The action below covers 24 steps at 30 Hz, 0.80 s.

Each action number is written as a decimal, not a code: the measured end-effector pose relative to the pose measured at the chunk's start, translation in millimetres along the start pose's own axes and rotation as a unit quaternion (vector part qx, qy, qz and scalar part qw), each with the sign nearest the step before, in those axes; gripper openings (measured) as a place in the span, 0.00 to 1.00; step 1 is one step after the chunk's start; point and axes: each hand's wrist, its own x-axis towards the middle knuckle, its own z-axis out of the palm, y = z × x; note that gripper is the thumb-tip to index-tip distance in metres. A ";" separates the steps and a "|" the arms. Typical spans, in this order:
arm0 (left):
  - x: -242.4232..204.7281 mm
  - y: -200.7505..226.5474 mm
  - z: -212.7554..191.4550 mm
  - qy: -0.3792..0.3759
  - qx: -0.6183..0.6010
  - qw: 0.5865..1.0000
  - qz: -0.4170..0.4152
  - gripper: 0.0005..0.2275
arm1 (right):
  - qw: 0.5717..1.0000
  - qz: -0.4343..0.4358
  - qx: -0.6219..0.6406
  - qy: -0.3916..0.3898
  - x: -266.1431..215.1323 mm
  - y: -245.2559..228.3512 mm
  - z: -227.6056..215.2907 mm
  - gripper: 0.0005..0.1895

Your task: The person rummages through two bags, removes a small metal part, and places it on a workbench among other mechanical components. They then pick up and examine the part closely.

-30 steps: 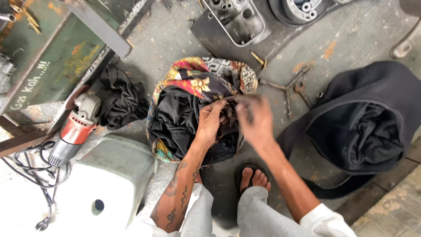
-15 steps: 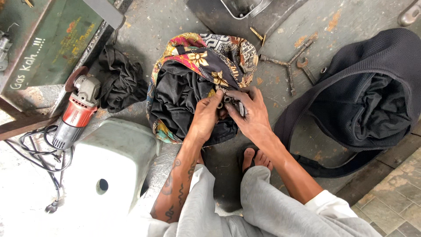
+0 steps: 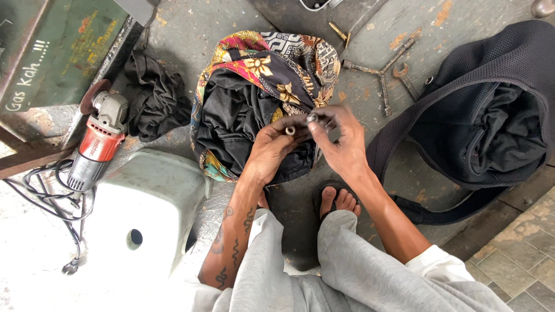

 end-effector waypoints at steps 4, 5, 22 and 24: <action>-8.6 -4.2 -16.3 0.090 0.065 0.994 -0.009 0.16 | 0.984 0.124 0.066 -0.112 -12.3 12.9 9.9 0.12; -11.1 -3.8 -20.6 0.116 0.100 0.988 -0.004 0.15 | 0.974 0.155 0.081 -0.144 -14.7 16.0 14.4 0.12; -7.2 -26.0 -11.1 0.245 0.103 0.960 0.091 0.12 | 0.994 0.014 -0.069 -0.088 10.4 -21.1 19.1 0.10; -4.1 -44.1 -22.9 0.172 -0.023 0.984 0.026 0.14 | 0.994 -0.008 0.006 -0.106 17.0 -38.8 17.7 0.07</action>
